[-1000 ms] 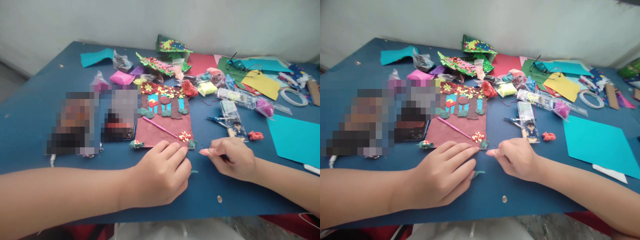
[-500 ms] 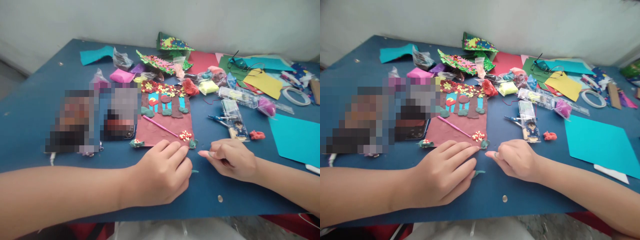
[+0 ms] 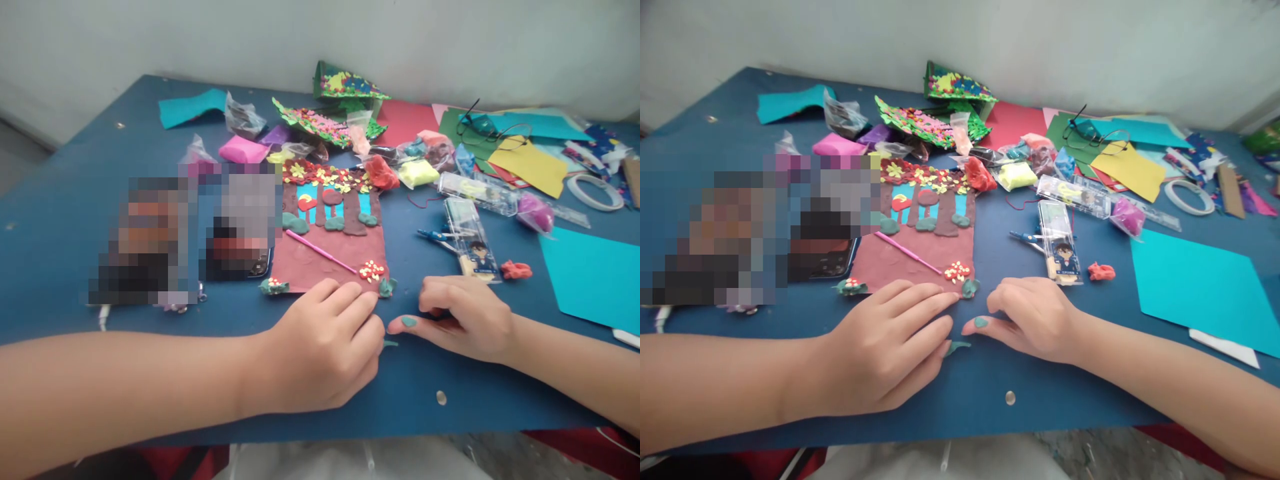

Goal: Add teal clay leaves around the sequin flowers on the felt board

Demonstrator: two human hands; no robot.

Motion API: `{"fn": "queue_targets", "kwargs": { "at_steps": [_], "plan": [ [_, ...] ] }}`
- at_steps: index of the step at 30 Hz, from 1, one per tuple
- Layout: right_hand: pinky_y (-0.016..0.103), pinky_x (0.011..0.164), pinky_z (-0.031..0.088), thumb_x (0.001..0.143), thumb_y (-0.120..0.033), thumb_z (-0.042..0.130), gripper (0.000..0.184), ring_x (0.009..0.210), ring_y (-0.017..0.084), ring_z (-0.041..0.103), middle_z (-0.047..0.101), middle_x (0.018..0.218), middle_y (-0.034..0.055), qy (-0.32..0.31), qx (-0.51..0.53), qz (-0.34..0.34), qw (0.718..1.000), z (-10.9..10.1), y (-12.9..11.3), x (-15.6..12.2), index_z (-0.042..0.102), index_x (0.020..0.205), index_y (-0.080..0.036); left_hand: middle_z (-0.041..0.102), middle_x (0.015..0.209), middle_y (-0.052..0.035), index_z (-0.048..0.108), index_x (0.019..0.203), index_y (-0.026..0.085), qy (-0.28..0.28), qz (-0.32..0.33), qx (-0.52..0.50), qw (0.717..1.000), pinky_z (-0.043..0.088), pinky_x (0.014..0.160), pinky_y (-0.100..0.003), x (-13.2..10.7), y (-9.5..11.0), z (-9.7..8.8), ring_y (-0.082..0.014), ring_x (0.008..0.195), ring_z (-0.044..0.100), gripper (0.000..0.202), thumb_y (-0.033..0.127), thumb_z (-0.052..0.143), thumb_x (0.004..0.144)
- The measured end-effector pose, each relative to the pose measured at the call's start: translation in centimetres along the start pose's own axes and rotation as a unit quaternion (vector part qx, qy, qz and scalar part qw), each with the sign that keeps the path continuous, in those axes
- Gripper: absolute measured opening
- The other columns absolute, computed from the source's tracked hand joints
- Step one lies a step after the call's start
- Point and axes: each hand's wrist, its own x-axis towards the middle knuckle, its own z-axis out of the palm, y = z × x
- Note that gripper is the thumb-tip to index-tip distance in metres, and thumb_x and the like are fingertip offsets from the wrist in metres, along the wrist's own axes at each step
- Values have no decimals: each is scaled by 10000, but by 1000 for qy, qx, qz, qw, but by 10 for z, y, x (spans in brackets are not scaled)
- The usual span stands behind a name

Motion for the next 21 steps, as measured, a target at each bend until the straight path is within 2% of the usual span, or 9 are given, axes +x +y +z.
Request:
{"fn": "queue_targets", "kwargs": {
  "at_steps": [4, 8, 15, 21],
  "plan": [
    [215, 442, 288, 996, -318, 480, 273, 448, 76, 378, 390, 527, -82, -23, -3, -31, 999, -5, -1, 2, 368, 766, -225, 706, 831, -106, 651, 874, 90, 33, -14, -60, 998, 535, 675, -331, 2, -3, -3, -205, 821, 633, 208, 110, 453, 938],
    [218, 473, 307, 1014, -326, 433, 254, 466, 84, 385, 421, 528, -74, -31, 14, -50, 998, -4, -4, 4, 371, 790, -224, 679, 737, -80, 649, 901, 64, 65, 41, -83, 994, 503, 603, -315, 2, -4, -4, -177, 680, 582, 133, 118, 530, 926],
    [205, 475, 284, 976, -484, 457, 340, 477, 69, 355, 384, 563, -83, -16, 71, -11, 997, 4, -11, 1, 375, 783, -215, 670, 726, -71, 661, 840, 76, 56, 100, -116, 987, 428, 558, -312, 5, -4, -3, -181, 670, 580, 196, 137, 506, 942],
    [211, 474, 295, 885, -550, 568, 390, 477, 75, 367, 389, 568, -84, -16, 65, 6, 998, 3, -11, -1, 391, 780, -219, 662, 723, -61, 662, 824, 91, 69, 94, -104, 988, 416, 553, -308, 4, -4, -2, -174, 676, 571, 188, 132, 514, 932]
  ]
}}
